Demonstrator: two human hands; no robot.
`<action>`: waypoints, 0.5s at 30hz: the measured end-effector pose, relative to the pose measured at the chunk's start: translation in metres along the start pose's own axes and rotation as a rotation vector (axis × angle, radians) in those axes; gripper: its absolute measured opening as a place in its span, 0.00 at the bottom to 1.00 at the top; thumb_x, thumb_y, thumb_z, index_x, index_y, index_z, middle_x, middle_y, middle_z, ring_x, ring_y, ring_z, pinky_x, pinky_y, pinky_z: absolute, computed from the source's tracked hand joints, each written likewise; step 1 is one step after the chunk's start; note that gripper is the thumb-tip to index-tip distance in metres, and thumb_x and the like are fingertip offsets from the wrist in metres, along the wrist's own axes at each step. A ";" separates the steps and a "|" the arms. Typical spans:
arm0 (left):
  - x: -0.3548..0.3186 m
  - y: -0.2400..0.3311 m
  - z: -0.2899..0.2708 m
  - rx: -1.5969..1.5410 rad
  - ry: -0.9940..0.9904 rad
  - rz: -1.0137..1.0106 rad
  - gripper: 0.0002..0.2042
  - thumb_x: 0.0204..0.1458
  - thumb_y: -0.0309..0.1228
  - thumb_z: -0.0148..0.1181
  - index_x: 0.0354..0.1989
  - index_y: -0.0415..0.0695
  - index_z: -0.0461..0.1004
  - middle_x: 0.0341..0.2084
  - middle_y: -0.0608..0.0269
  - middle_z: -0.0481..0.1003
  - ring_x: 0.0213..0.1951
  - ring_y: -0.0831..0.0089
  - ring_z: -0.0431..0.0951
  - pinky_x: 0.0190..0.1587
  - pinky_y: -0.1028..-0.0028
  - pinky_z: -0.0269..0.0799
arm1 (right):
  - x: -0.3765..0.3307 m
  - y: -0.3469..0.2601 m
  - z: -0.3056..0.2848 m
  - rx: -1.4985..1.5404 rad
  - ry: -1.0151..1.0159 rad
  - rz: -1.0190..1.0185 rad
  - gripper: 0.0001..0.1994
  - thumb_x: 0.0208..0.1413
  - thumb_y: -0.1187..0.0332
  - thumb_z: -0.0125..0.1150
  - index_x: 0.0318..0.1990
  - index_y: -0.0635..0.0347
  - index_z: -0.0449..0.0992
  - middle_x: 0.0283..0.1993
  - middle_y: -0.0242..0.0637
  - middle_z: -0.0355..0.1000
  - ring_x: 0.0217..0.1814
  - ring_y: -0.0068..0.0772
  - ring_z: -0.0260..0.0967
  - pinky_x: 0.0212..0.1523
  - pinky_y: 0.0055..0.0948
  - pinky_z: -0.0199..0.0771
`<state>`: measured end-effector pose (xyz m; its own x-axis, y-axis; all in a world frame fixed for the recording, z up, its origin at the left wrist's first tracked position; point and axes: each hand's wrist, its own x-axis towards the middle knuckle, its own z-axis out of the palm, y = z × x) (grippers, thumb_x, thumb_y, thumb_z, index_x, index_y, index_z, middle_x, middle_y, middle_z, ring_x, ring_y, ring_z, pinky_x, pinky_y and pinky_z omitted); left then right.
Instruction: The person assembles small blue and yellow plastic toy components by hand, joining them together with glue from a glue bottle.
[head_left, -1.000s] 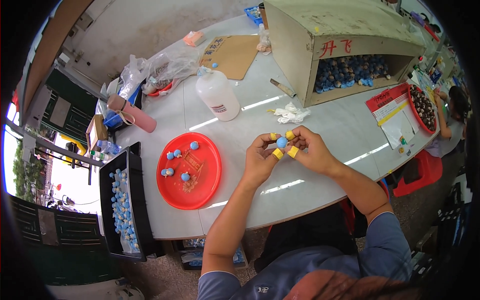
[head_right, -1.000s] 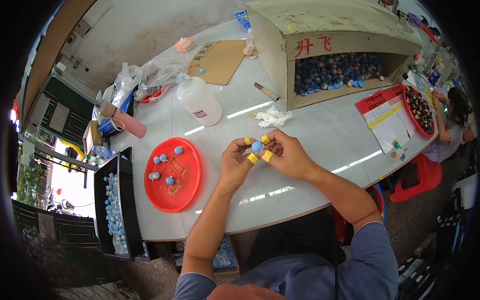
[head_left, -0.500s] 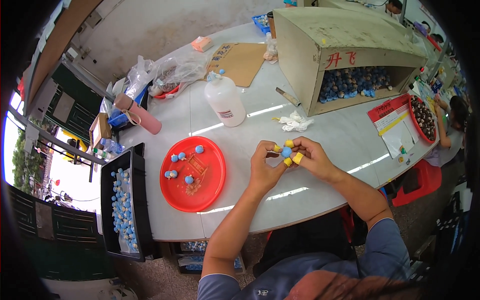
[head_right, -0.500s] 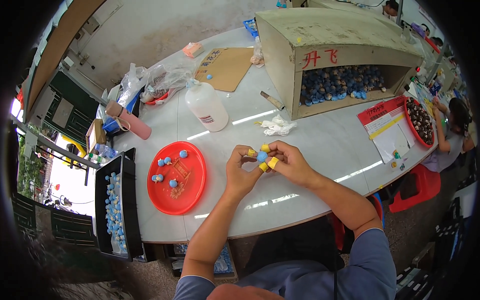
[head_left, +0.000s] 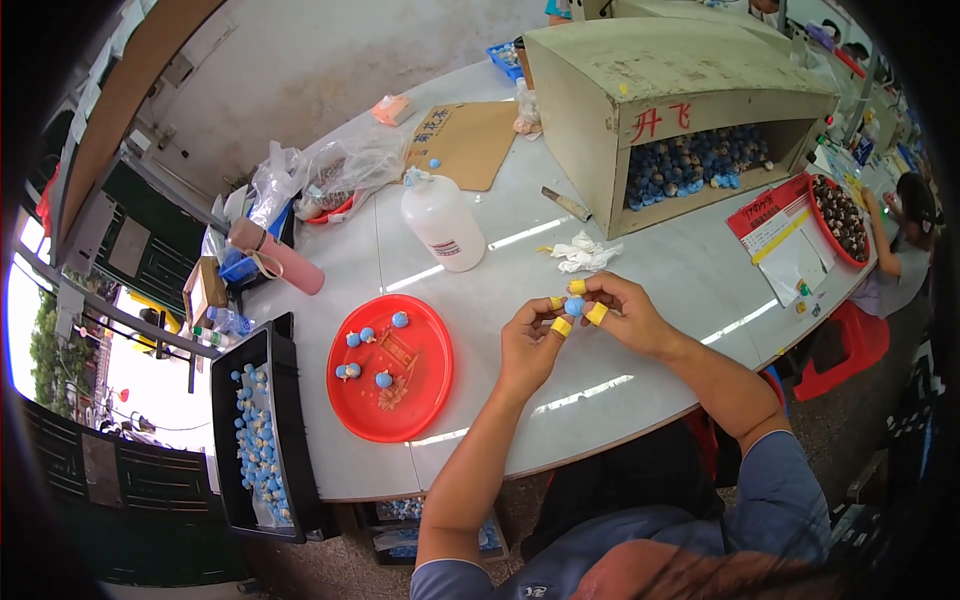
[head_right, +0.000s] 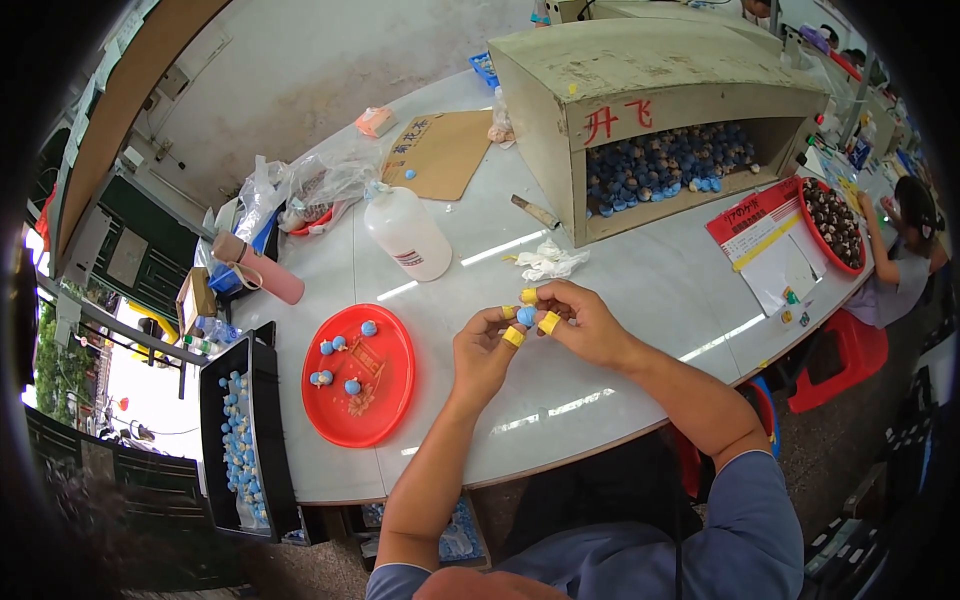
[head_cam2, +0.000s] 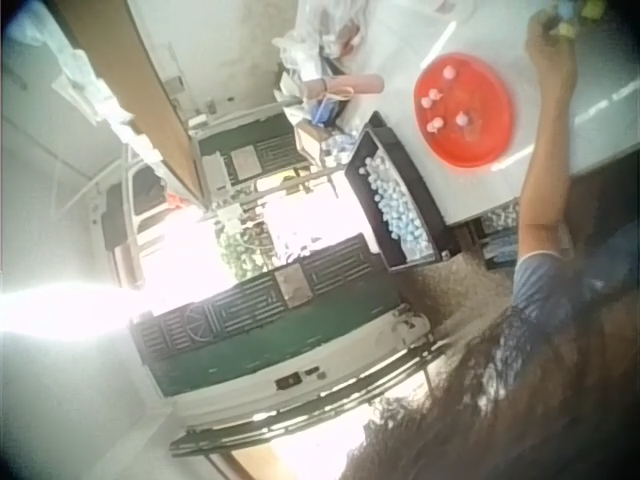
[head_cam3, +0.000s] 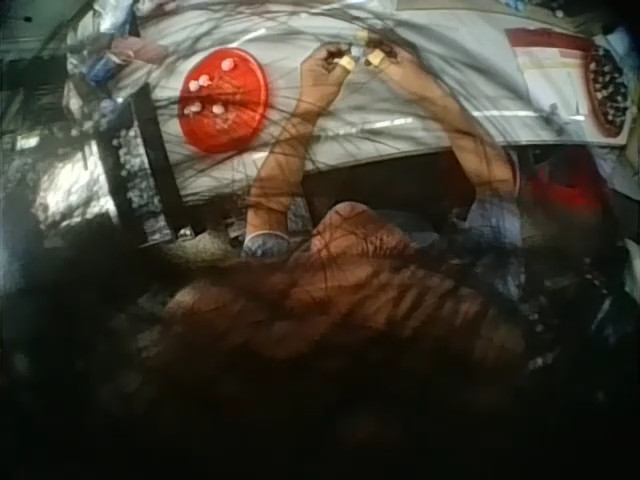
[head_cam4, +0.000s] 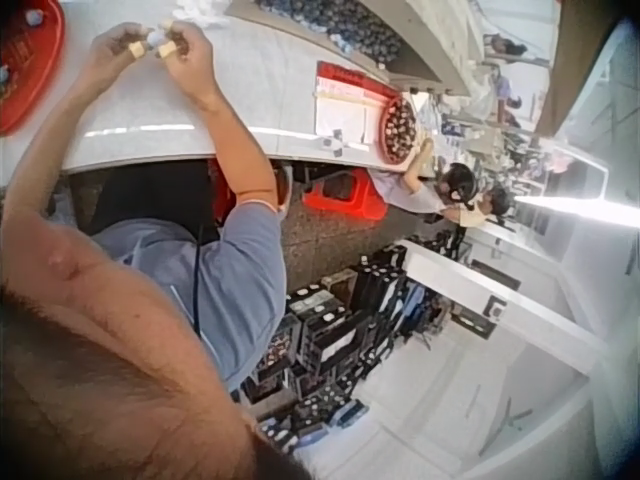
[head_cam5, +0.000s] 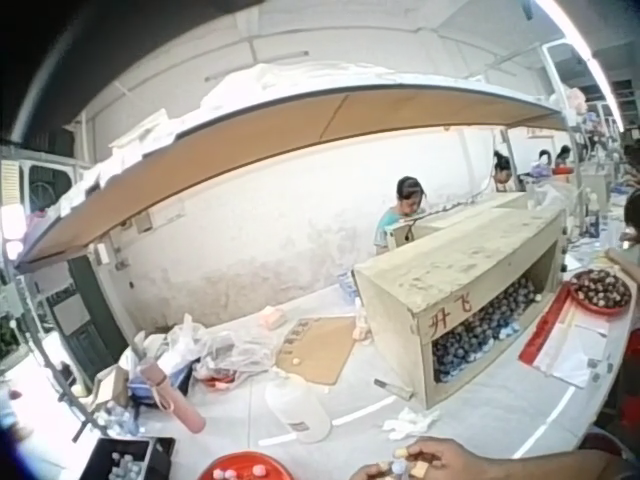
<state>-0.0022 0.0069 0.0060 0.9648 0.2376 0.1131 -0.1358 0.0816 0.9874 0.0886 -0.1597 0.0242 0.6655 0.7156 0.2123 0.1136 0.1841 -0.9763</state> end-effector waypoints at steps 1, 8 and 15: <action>0.000 0.000 0.000 0.001 -0.001 0.000 0.13 0.56 0.23 0.61 0.48 0.34 0.69 0.43 0.58 0.74 0.46 0.73 0.75 0.49 0.73 0.73 | 0.000 0.000 0.000 0.000 0.000 -0.001 0.16 0.58 0.79 0.53 0.54 0.66 0.70 0.48 0.33 0.70 0.45 0.22 0.70 0.48 0.25 0.74; -0.001 0.001 0.001 -0.042 0.012 0.059 0.12 0.55 0.21 0.61 0.46 0.34 0.69 0.43 0.56 0.75 0.45 0.72 0.76 0.49 0.72 0.74 | 0.000 -0.003 0.002 0.019 -0.015 0.031 0.14 0.60 0.78 0.50 0.54 0.66 0.70 0.48 0.34 0.70 0.43 0.23 0.70 0.46 0.25 0.73; -0.001 0.003 0.002 -0.056 0.022 0.022 0.13 0.53 0.19 0.61 0.47 0.33 0.69 0.44 0.54 0.75 0.45 0.71 0.76 0.49 0.72 0.74 | 0.001 0.001 0.001 0.003 -0.008 -0.002 0.14 0.60 0.80 0.49 0.53 0.65 0.70 0.48 0.35 0.69 0.44 0.24 0.71 0.48 0.26 0.74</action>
<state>-0.0033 0.0054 0.0087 0.9565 0.2606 0.1313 -0.1696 0.1303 0.9769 0.0881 -0.1581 0.0234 0.6592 0.7208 0.2144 0.1124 0.1874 -0.9758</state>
